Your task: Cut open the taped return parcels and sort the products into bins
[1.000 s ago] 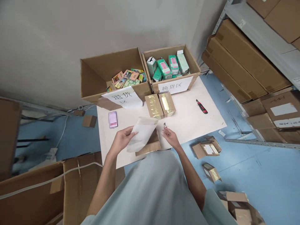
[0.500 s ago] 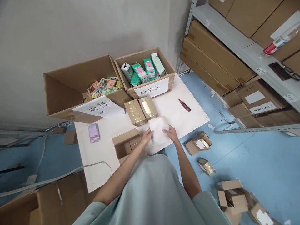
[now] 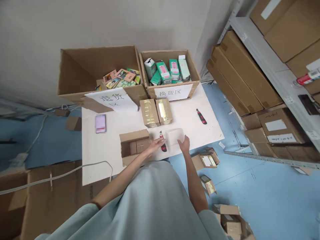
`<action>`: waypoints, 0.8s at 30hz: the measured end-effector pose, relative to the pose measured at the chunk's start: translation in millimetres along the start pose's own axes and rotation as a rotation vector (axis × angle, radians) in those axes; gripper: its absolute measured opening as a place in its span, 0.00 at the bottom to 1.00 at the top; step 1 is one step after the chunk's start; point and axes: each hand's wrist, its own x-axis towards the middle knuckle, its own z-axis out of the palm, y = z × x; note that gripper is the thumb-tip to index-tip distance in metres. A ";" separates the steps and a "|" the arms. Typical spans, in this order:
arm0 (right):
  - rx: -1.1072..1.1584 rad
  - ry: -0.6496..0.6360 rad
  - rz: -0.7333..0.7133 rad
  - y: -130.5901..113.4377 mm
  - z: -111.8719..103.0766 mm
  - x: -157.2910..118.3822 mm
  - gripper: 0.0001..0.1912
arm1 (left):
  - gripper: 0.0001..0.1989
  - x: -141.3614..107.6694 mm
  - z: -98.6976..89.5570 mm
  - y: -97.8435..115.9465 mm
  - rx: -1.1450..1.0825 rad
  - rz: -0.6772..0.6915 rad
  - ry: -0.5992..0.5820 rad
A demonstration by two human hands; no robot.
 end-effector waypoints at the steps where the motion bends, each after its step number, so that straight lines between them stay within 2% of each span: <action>1: -0.039 0.030 -0.038 -2.2 1.3 -5.9 0.46 | 0.29 -11.7 -14.4 -0.8 -0.036 0.019 -0.002; 3: -0.088 0.032 -0.114 -8.4 9.6 -22.4 0.48 | 0.35 -37.9 -47.3 -3.8 -0.095 0.085 -0.005; 4: -0.092 -0.008 -0.140 -12.6 16.9 -32.6 0.48 | 0.36 -51.5 -64.9 -6.1 -0.101 0.123 0.048; 6: -0.073 -0.158 -0.158 -22.7 37.4 -55.6 0.48 | 0.35 -77.3 -99.4 -12.4 -0.053 0.212 0.238; 9: -0.065 -0.364 -0.169 -41.6 74.7 -89.4 0.46 | 0.25 -106.7 -143.4 -26.2 0.142 0.310 0.597; 11: -0.101 -0.425 -0.182 -55.4 96.7 -106.1 0.42 | 0.25 -117.3 -164.9 -37.2 0.272 0.289 0.776; 12: -0.133 -0.432 -0.193 -62.5 105.5 -112.1 0.39 | 0.26 -120.0 -173.3 -42.7 0.313 0.241 0.818; 14: -0.221 -0.420 -0.229 -76.5 118.7 -119.5 0.32 | 0.28 -121.4 -186.7 -52.5 0.340 0.116 0.774; 17: -0.343 -0.382 -0.300 -97.7 132.0 -123.2 0.27 | 0.21 -119.3 -204.2 -61.6 0.340 0.023 0.618; 20: -0.378 -0.363 -0.344 -120.2 146.7 -122.5 0.27 | 0.20 -117.4 -225.6 -60.7 0.371 0.056 0.621; 24: -0.340 -0.336 -0.395 -153.8 175.3 -116.6 0.27 | 0.20 -112.3 -261.0 -44.5 0.396 0.140 0.676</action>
